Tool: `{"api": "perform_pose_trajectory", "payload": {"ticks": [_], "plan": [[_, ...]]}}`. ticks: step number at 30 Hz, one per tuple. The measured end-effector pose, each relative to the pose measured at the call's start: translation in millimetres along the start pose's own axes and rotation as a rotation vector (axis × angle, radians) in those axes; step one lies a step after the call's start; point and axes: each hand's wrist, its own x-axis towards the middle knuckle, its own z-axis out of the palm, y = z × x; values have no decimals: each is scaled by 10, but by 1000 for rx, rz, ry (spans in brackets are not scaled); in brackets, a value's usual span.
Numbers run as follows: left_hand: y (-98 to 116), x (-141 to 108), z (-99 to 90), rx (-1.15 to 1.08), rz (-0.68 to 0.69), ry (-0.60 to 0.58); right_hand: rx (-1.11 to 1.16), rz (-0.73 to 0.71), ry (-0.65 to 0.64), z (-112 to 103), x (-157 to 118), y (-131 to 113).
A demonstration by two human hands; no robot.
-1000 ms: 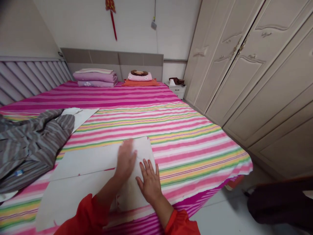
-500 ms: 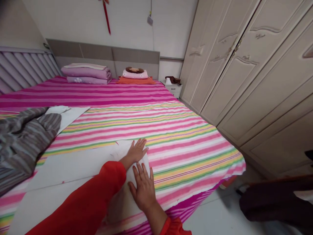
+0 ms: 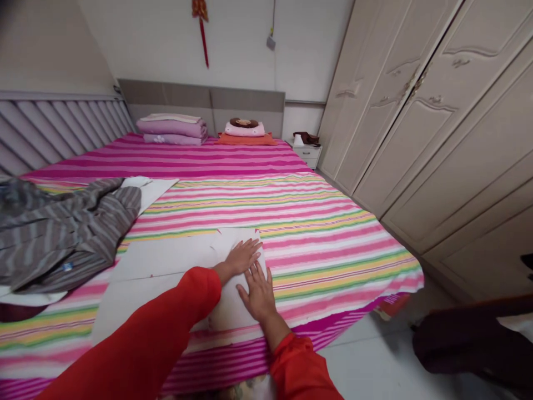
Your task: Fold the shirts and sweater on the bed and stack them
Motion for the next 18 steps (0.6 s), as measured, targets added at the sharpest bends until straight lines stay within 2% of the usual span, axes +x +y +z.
{"api": "perform_pose_trajectory", "payload": {"ticks": [4,8,11,15,18], "plan": [[72,-346,76,14,57,102,293,39,33,14,-98,134],[151,-611,264,92,95,211,642,251,279,120,-360,293],[232,-811,455,131,174,273,726,409,398,170,-507,373],[356,-1102,670,88,314,238,766,489,375,140,-518,406],[440,-1365,741,4,338,165,801,519,370,87,-475,401]]}}
